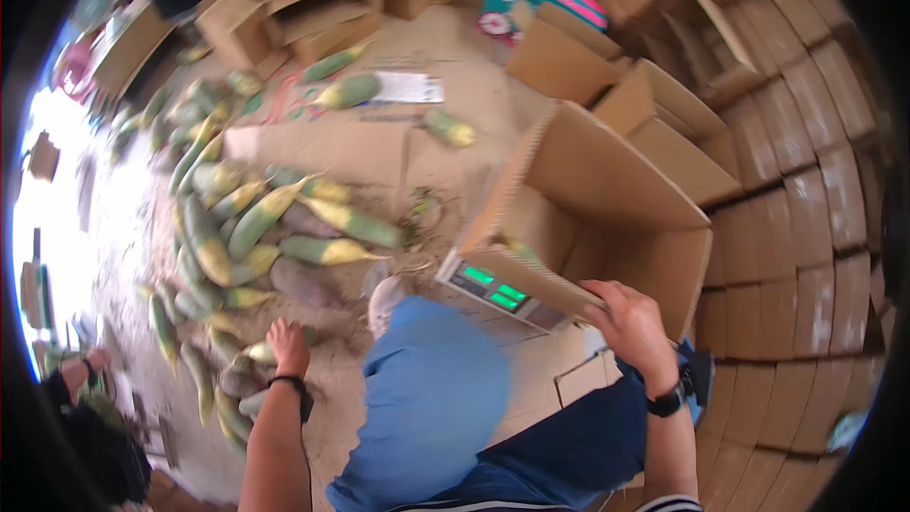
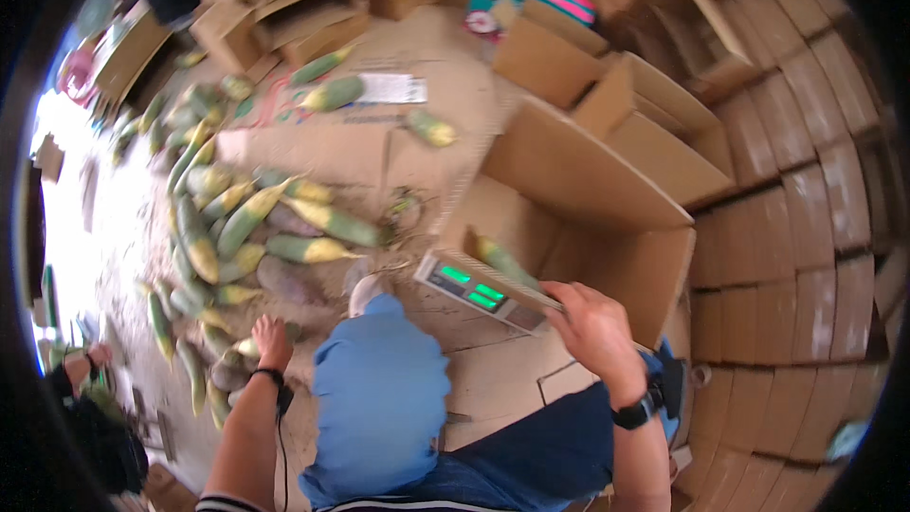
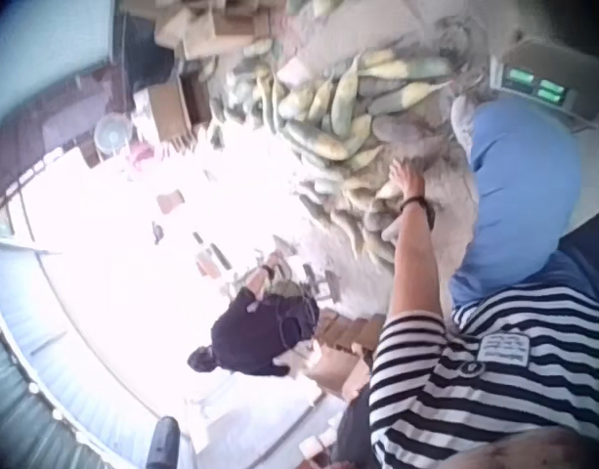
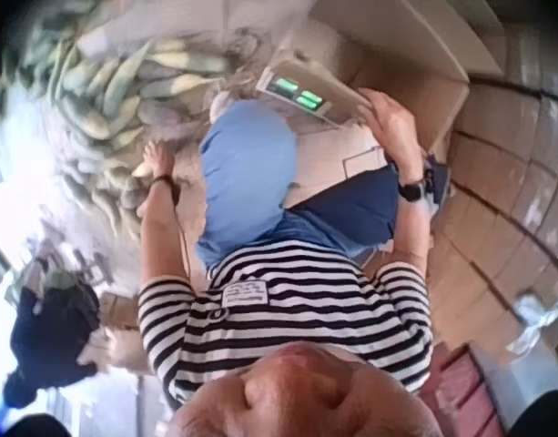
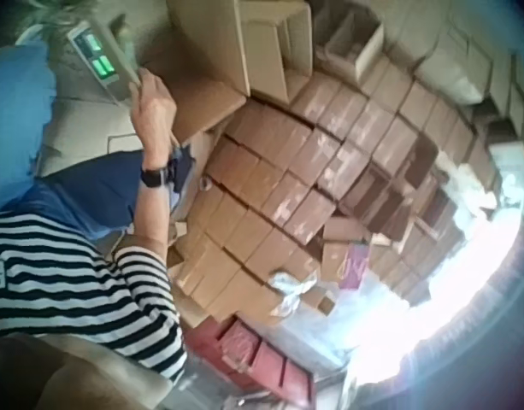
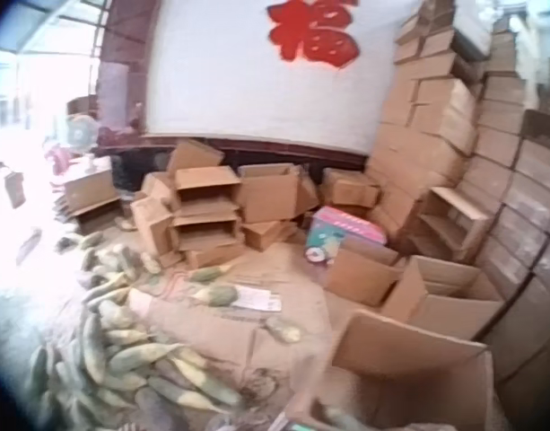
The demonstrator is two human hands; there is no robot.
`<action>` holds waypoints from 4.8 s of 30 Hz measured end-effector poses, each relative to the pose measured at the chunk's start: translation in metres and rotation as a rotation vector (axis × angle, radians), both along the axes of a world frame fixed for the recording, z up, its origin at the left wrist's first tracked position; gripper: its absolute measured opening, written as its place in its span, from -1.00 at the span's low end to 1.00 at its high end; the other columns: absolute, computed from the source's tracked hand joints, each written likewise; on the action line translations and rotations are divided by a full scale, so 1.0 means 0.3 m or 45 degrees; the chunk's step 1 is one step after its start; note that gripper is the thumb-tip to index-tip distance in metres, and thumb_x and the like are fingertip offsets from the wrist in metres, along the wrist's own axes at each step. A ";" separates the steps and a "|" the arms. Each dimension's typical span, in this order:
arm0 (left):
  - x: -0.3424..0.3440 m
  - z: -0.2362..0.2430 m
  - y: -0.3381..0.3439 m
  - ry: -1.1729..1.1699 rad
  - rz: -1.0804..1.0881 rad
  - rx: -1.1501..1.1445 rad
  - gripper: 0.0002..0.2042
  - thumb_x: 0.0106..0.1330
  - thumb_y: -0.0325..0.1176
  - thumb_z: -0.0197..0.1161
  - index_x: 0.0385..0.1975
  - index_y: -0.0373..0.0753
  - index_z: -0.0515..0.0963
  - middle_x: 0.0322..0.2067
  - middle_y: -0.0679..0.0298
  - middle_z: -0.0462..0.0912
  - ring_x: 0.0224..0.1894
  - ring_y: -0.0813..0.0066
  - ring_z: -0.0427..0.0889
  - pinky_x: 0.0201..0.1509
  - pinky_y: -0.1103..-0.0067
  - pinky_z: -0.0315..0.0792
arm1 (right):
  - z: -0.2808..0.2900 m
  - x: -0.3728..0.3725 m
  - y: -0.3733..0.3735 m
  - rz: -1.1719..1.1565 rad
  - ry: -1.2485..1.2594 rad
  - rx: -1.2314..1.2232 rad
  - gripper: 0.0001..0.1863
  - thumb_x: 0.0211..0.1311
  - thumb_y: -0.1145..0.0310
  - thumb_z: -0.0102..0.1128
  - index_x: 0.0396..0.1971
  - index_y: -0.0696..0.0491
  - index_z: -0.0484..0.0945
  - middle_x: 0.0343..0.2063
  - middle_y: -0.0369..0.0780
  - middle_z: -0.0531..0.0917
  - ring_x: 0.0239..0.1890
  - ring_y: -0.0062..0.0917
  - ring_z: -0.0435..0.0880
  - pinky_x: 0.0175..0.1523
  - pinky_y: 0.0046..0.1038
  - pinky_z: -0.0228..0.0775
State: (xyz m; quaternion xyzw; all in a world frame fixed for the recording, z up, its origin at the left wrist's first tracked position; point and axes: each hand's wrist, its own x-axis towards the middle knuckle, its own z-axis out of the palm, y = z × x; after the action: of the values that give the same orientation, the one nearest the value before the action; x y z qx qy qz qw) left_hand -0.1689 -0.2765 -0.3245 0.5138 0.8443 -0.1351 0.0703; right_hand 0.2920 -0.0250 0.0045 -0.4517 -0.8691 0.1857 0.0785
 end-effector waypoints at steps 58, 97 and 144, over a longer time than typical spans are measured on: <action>0.606 1.181 0.419 -1.544 -0.595 0.536 -0.51 0.42 -0.17 0.05 0.24 -0.33 0.30 0.22 -0.02 0.36 0.31 0.11 0.31 0.39 0.39 0.13 | -0.020 0.009 0.214 0.030 -0.233 -0.288 -0.61 0.37 0.16 -0.04 0.06 0.07 0.47 -0.08 -0.01 0.64 0.00 -0.07 0.58 0.07 -0.15 0.41; 0.256 0.144 0.577 -0.533 -0.209 -0.012 -0.85 0.32 -0.32 0.06 -0.31 -0.18 0.56 -0.34 0.06 0.64 -0.16 0.06 0.65 -0.16 0.28 0.53 | -0.047 -0.194 0.058 0.065 0.046 0.035 -0.70 0.28 0.29 0.15 -0.03 0.04 0.48 -0.31 -0.12 0.63 -0.27 -0.18 0.63 -0.21 -0.22 0.48; 0.337 0.570 0.322 -1.612 0.402 0.310 -0.71 0.35 -0.24 0.22 -0.11 -0.36 0.56 -0.29 0.19 0.67 -0.26 0.50 0.64 -0.22 0.59 0.48 | -0.133 0.096 0.227 -0.101 -0.128 0.131 -0.65 0.20 0.25 0.22 -0.05 0.05 0.50 -0.29 -0.09 0.66 -0.18 -0.14 0.64 -0.07 -0.18 0.48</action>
State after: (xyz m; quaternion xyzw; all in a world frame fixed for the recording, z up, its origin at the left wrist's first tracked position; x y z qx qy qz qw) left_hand -0.0679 -0.1798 -0.1536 0.3685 0.7143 0.3012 0.5131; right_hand 0.3207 0.0431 -0.0355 -0.4900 -0.8617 0.1148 0.0652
